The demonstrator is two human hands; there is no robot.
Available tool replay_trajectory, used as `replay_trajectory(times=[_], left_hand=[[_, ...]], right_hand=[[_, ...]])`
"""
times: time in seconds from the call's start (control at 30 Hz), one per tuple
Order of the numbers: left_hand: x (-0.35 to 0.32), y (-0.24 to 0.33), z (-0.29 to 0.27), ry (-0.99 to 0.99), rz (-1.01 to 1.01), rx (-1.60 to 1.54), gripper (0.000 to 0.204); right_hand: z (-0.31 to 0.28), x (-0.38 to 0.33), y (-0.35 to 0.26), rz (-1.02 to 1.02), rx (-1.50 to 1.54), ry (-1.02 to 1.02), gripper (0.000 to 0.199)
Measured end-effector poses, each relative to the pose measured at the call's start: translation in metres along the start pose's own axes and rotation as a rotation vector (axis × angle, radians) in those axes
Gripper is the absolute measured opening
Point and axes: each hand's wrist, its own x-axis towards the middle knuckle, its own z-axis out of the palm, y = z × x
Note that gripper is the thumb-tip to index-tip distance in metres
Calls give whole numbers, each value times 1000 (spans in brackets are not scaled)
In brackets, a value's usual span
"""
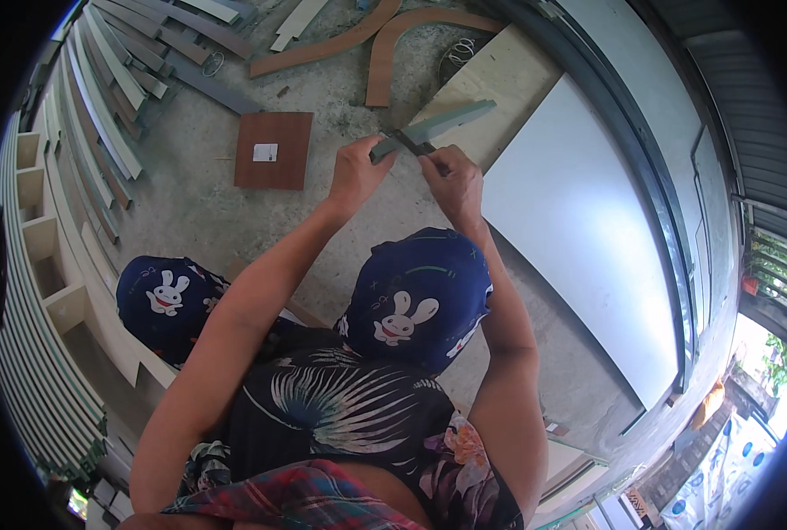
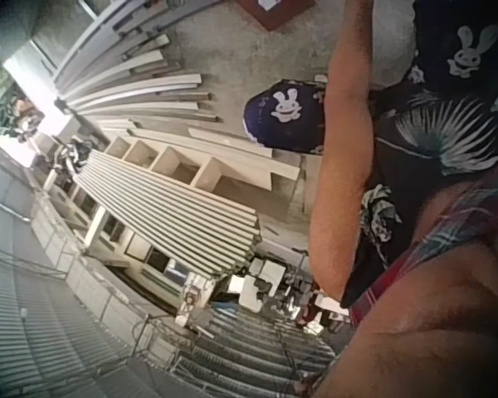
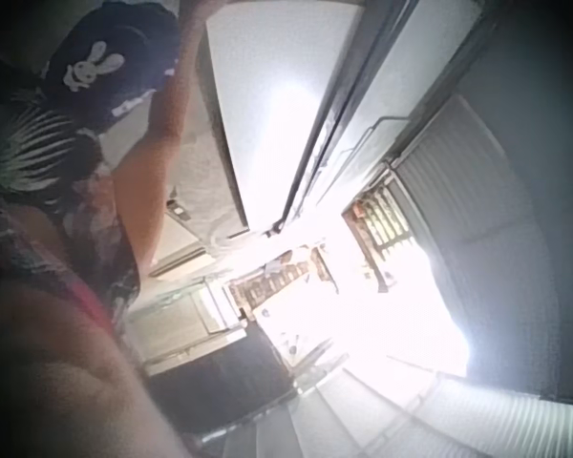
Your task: Scraping the edges of wooden furniture pieces with a small metal tool to smooth them.
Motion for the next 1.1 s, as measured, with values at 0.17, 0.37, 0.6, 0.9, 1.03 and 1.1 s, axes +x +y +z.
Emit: replay_trajectory(times=[0.17,0.37,0.6,0.9,1.03,1.1], left_hand=[[3,19,2,23,32,38,20],[4,20,3,34,74,83,20],[7,26,-2,-1,34,97,19],[5,27,2,108,22,-92,22],[6,30,2,120,43,-119,19],[4,27,2,147,39,-114,20]], right_hand=[[3,0,-9,-150,-174,88,12],[1,4,-9,-263,-383,128,12],[-20,28,-21,-207,-352,331,10],[-5,0,-27,-157,-151,153,11],[-4,2,-25,-168,-340,180,11],[-1,1,-26,-212,-333,172,10]])
